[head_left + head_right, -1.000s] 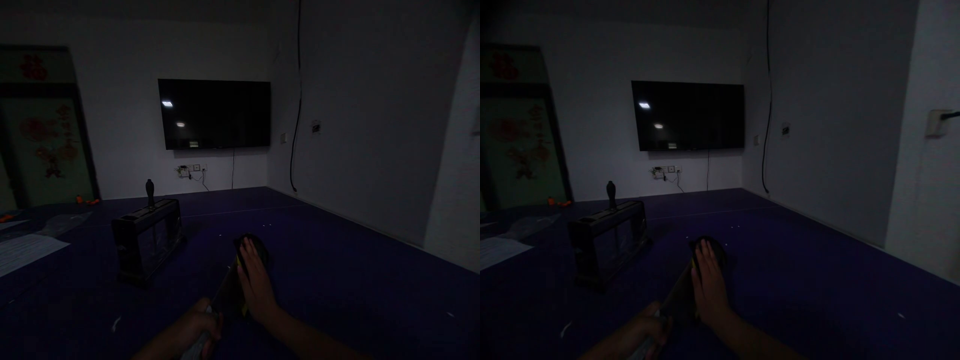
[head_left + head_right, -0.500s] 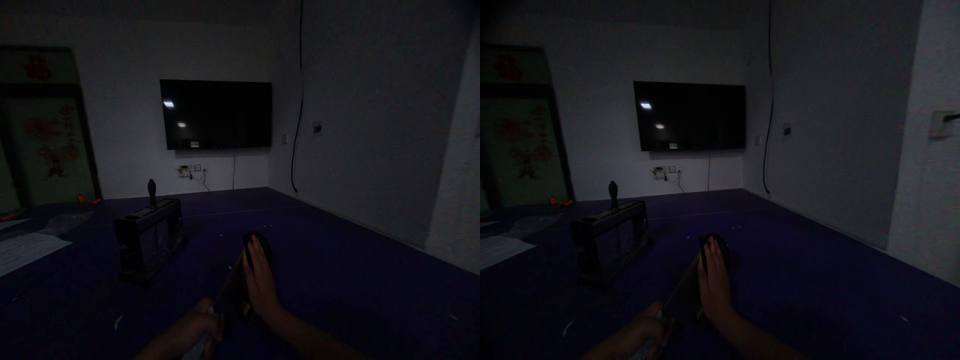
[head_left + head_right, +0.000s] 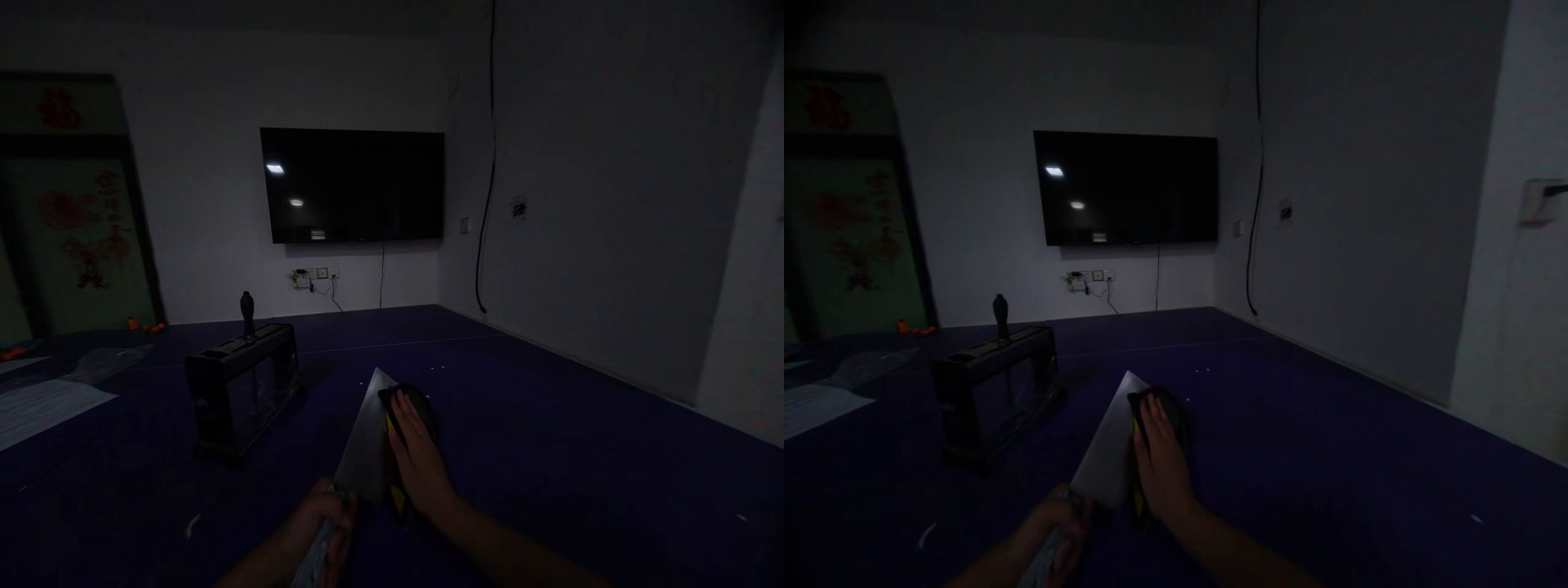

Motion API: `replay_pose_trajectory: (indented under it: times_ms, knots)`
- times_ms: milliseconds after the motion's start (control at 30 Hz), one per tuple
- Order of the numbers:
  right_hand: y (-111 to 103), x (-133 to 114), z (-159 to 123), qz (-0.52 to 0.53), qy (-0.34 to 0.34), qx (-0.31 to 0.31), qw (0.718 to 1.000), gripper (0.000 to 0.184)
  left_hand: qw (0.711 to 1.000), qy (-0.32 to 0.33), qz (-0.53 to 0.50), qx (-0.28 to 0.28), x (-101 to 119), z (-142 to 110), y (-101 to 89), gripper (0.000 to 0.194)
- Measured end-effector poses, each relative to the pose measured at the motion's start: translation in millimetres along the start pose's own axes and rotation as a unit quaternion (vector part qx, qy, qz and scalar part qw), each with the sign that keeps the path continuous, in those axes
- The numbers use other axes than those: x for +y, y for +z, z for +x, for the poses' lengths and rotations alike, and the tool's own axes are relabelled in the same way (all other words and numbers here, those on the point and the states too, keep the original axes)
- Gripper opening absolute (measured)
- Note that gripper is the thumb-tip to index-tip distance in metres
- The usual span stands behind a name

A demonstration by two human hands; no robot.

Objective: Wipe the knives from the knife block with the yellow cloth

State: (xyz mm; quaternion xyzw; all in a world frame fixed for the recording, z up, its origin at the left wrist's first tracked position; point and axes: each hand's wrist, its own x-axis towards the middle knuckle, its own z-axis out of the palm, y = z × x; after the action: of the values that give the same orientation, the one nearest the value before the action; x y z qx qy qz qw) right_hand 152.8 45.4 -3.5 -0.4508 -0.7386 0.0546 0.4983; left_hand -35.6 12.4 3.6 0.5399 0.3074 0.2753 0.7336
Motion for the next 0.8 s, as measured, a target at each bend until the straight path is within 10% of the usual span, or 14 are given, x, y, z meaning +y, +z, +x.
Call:
replay_pose_trajectory:
  times_ms: [467,800]
  knots:
    - [-6.2,-12.8,-1.3,-0.031,-0.08,-0.072,0.994,0.042,0.98,0.074,-0.163,-0.084,-19.3,7.0,-7.0,0.032]
    - [-9.5,-21.0,-4.0,-0.031,-0.165,-0.103,0.98,0.036,0.964,0.108,-0.242,-0.034,-21.4,7.7,-18.6,0.016]
